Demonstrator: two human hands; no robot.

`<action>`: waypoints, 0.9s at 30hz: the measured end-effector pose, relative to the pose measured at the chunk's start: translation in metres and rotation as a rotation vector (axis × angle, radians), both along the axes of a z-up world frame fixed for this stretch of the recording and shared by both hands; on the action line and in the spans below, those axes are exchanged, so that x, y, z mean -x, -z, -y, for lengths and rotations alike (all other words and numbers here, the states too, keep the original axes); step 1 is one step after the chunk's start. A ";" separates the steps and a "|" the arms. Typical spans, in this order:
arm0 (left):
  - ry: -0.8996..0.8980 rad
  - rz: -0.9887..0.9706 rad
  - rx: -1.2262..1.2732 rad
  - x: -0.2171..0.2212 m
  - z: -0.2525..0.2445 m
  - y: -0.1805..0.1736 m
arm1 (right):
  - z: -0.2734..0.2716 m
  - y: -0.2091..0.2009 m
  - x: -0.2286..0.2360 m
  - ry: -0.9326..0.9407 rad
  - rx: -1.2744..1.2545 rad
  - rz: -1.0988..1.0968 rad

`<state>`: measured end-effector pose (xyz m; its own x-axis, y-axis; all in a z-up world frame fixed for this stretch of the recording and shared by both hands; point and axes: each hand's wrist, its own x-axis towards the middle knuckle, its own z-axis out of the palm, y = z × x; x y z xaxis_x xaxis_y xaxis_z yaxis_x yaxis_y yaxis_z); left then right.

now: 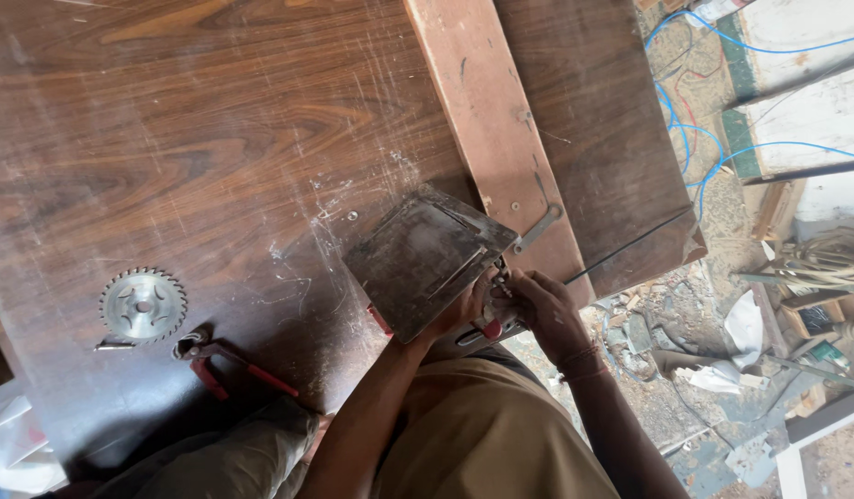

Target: The person adjusts and tightens components of a circular saw using a wrench and pliers. They manipulate the blade guard and internal parts while another person stands nearby.

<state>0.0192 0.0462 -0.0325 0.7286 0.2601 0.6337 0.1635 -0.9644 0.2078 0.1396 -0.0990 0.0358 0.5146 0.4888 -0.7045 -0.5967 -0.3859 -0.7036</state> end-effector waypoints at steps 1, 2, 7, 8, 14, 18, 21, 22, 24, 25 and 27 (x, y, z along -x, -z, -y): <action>0.037 0.030 0.140 -0.001 0.000 0.000 | -0.001 0.002 -0.001 0.010 -0.014 -0.009; 0.077 0.058 0.282 -0.003 0.001 -0.001 | 0.000 0.004 -0.002 0.022 -0.026 -0.018; 0.172 -0.029 0.718 -0.005 0.002 -0.002 | 0.007 0.007 -0.008 -0.004 0.053 0.139; 0.172 -0.054 0.750 -0.005 0.001 -0.003 | 0.007 0.007 -0.008 0.016 0.103 0.109; 0.102 0.109 0.450 -0.008 -0.001 -0.006 | 0.010 0.009 -0.008 -0.078 0.065 -0.078; 0.174 -0.059 0.771 -0.008 0.000 -0.007 | 0.016 0.005 -0.009 -0.042 0.023 0.018; 0.178 0.028 0.725 -0.012 -0.005 -0.017 | 0.011 -0.006 -0.011 -0.083 -0.010 -0.036; 0.183 -0.017 0.760 -0.010 -0.004 -0.019 | 0.011 -0.006 -0.009 -0.119 0.037 -0.058; 0.187 -0.093 0.803 -0.010 -0.004 -0.019 | 0.012 -0.004 -0.009 -0.141 0.051 -0.092; 0.187 -0.124 0.811 -0.010 -0.005 -0.018 | 0.013 -0.002 -0.011 -0.127 0.018 -0.105; 0.188 -0.154 0.826 -0.007 -0.002 -0.013 | 0.018 0.004 -0.012 -0.113 0.011 -0.093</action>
